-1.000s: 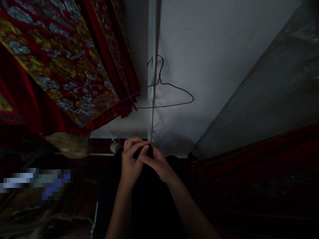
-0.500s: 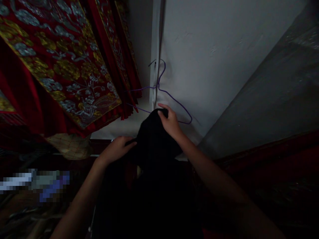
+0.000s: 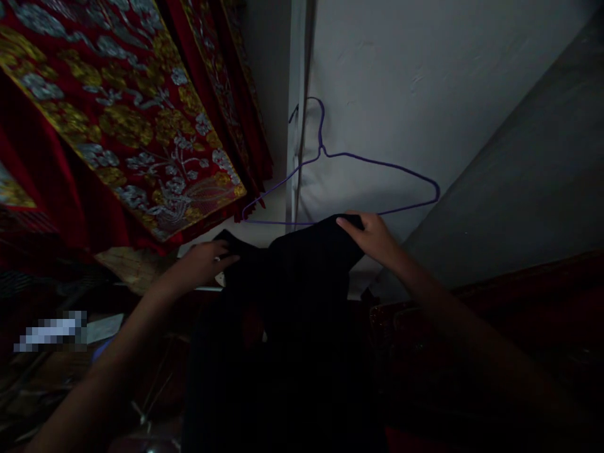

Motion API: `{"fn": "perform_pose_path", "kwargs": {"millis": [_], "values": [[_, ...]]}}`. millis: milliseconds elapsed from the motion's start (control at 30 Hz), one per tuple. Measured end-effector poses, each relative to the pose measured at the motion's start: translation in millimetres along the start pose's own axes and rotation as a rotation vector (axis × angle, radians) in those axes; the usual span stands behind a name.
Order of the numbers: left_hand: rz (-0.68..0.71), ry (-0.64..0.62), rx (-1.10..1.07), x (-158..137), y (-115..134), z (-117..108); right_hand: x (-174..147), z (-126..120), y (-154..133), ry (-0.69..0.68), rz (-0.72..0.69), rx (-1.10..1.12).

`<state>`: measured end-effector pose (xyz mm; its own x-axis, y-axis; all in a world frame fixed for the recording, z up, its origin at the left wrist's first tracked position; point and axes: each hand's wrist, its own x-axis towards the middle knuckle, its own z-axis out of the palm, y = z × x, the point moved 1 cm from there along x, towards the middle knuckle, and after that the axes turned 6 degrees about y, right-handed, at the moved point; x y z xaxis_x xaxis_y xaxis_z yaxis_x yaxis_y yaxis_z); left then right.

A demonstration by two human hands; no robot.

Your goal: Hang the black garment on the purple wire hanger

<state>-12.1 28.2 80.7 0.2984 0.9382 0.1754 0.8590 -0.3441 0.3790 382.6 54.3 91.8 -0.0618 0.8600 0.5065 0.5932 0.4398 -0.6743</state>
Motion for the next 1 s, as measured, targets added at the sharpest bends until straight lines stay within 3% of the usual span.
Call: {"fn": "perform_pose_path", "kwargs": {"millis": [167, 333, 467, 533, 600, 667, 733, 800, 933, 1000], "values": [[0.196, 0.275, -0.066, 39, 32, -27, -4, -20, -12, -0.082, 0.017, 0.068], [0.333, 0.34, -0.291, 67, 73, -35, -11, -18, -20, -0.126, -0.048, 0.099], [0.404, 0.466, -0.32, 78, 94, -34, -22, -16, -23, -0.135, -0.165, 0.132], [0.375, 0.493, -0.254, 83, 93, -33, -27, -19, -22, -0.03, -0.225, 0.116], [0.377, 0.518, -0.15, 87, 86, -34, -31, -27, -17, 0.188, -0.242, 0.09], [0.408, 0.557, -0.067, 90, 77, -37, -30, -39, -11, 0.438, -0.207, 0.064], [0.443, 0.568, -0.035, 91, 71, -43, -26, -53, -4, 0.572, -0.14, 0.055], [0.469, 0.568, -0.021, 92, 66, -50, -18, -69, 0, 0.492, -0.043, 0.071], [0.45, 0.635, -0.014, 93, 57, -61, -3, -95, -9, -0.037, 0.226, 0.221], [0.378, 0.64, -0.059, 94, 51, -62, 3, -101, -23, -0.209, 0.311, 0.332]]}}
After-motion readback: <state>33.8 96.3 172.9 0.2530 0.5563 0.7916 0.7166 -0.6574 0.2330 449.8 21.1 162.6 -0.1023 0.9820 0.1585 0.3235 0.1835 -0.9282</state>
